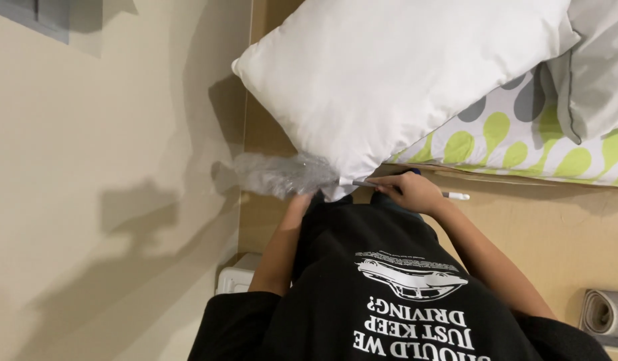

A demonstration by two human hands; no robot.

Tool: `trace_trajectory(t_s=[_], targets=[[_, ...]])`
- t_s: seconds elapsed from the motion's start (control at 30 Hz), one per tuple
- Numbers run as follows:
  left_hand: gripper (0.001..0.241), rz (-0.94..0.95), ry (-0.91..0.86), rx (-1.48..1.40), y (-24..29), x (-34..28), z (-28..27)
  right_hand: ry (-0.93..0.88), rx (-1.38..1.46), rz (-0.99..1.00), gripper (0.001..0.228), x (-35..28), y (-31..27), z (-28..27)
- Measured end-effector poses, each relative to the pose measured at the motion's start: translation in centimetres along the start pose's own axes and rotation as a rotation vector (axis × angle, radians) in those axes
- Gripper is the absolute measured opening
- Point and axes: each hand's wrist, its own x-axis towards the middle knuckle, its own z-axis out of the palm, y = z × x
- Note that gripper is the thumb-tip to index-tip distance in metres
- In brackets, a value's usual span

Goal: Dusting and arranging pillows on a bed.

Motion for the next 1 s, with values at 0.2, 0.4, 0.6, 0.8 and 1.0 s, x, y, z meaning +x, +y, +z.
trace_trajectory(t_s=[0.2,0.4,0.6,0.8,1.0], targets=[[0.067,0.124,0.169,0.452,3.2,-3.3,3.3,0.426,0.5,0.032,0.019,-1.2,16.9,-0.4],[0.058,0.342,0.23,0.588,4.7,-3.2,3.6,1.131,1.009,0.603,0.031,-6.6,29.7,0.5],[0.058,0.532,0.411,0.772,12.8,-7.6,8.5,1.444,0.273,0.205,0.041,-2.9,18.4,3.9],[0.073,1.021,0.428,1.002,21.9,-11.5,19.1,1.045,0.178,0.149,0.044,-4.1,5.0,2.8],[0.067,0.786,0.259,1.706,20.3,-8.9,24.4,1.047,0.427,0.32,0.022,-5.2,18.4,7.4]])
